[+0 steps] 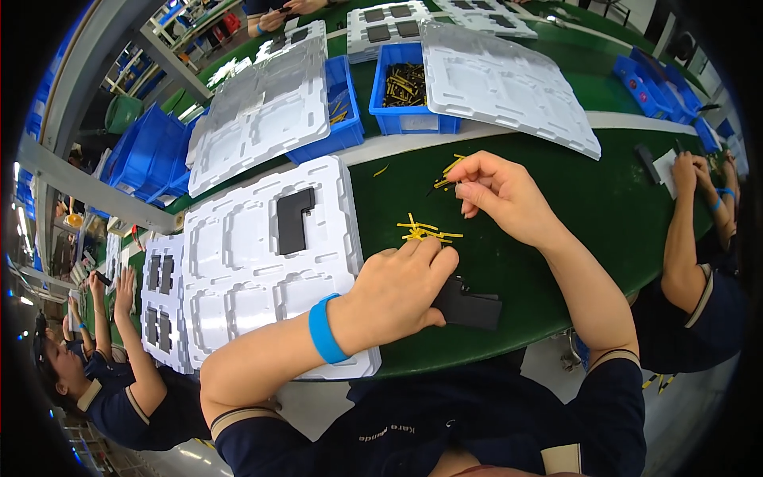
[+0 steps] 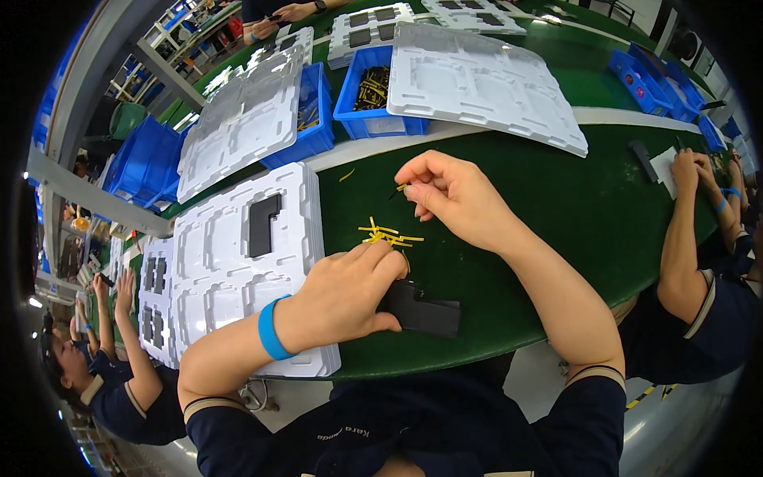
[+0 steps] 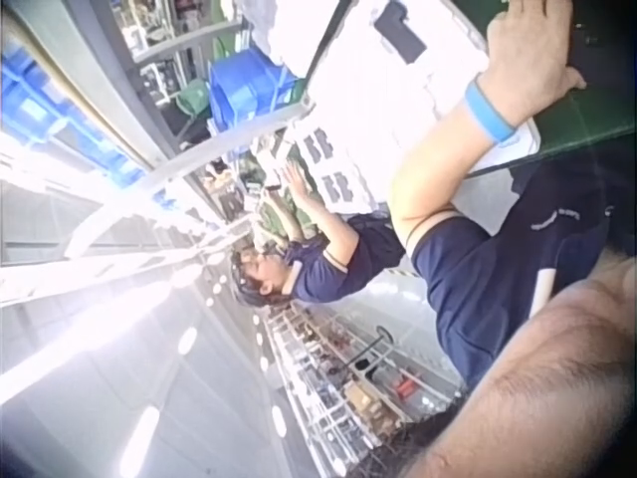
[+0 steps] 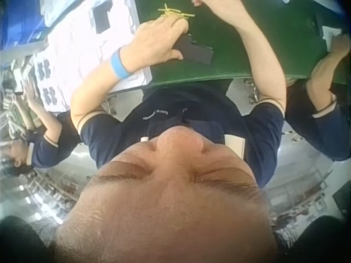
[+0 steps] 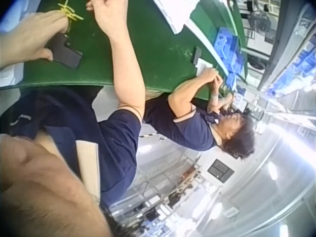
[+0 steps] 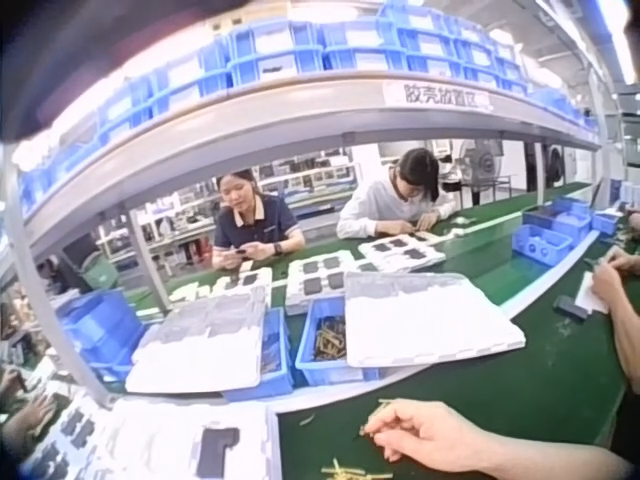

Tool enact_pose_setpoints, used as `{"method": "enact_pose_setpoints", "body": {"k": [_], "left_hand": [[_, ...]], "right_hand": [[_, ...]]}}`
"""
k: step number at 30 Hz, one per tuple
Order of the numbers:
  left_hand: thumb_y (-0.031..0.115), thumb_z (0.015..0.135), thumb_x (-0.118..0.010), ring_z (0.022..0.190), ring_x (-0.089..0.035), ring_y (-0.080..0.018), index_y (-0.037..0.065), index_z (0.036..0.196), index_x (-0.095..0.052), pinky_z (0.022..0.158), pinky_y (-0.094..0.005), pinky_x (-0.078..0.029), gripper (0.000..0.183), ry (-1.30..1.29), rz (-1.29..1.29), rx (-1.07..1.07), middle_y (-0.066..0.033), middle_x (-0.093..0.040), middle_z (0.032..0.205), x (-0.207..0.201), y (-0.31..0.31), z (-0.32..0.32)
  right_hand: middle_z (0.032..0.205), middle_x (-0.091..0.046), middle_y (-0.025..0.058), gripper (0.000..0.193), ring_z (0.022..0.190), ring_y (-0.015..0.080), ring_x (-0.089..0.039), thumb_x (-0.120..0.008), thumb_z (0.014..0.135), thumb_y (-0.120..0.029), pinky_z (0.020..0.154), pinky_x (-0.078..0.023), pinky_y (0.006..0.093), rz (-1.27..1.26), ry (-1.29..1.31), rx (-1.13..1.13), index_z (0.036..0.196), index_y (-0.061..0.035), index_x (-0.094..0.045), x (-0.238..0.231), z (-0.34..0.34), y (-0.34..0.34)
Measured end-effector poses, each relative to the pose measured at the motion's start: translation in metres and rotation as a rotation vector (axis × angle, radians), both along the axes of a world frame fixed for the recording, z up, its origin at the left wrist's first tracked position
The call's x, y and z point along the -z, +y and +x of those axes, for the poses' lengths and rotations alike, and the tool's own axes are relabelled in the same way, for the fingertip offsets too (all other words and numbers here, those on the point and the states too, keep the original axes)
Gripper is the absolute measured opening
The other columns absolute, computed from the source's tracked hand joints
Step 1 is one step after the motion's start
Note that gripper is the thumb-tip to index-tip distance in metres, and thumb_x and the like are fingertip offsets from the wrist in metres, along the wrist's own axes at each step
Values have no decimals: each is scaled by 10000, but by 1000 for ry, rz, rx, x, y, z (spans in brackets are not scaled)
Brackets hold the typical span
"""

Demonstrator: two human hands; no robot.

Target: The person assembles small electronic components and yellow wires by hand, taking them from a component tray and fitting them into a plastic casing.

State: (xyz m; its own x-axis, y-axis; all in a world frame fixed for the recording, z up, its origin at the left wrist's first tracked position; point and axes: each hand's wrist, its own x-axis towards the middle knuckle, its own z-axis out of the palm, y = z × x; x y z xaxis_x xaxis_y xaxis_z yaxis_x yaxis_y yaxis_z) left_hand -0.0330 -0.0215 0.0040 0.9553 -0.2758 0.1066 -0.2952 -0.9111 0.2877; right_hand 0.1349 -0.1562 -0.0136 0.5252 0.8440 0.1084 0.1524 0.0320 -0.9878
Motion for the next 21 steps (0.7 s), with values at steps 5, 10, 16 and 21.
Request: {"method": "enact_pose_setpoints", "body": {"k": [5, 10, 16, 21], "left_hand": [[102, 700, -767, 669, -604, -221, 27, 926, -553, 615, -331, -490, 320, 354, -651, -161, -82, -585, 709, -4, 11, 15], [86, 851, -641, 682, -566, -106, -1, 917, -534, 620, -286, -475, 154, 247, -1038, -405, -55, -581, 739, 6, 16, 24], [58, 890, -573, 698, -598, -158, -20, 958, -492, 638, -296, -478, 132, 111, -930, -428, -103, -618, 771, 6, 17, 25], [62, 888, -578, 704, -614, -174, -23, 941, -493, 642, -302, -482, 131, 121, -906, -414, -118, -636, 789, 4, 17, 25]], "right_hand": [[821, -602, 52, 140, 692, 93, -589, -612, 869, -21, 630, -524, 240, 5, 177, 85, 1002, 18, -589, -7, -1, -3], [807, -620, 54, 122, 697, 95, -603, -624, 864, -32, 646, -531, 241, 58, 227, 40, 969, 28, -608, -8, -6, -3], [875, -560, 38, 98, 698, 96, -592, -605, 870, 0, 655, -525, 240, 29, 144, 47, 957, 37, -633, -12, -24, -1], [898, -533, 35, 97, 692, 91, -597, -606, 864, 12, 642, -525, 228, 29, 87, 87, 947, 38, -649, -9, -29, 3]]}}
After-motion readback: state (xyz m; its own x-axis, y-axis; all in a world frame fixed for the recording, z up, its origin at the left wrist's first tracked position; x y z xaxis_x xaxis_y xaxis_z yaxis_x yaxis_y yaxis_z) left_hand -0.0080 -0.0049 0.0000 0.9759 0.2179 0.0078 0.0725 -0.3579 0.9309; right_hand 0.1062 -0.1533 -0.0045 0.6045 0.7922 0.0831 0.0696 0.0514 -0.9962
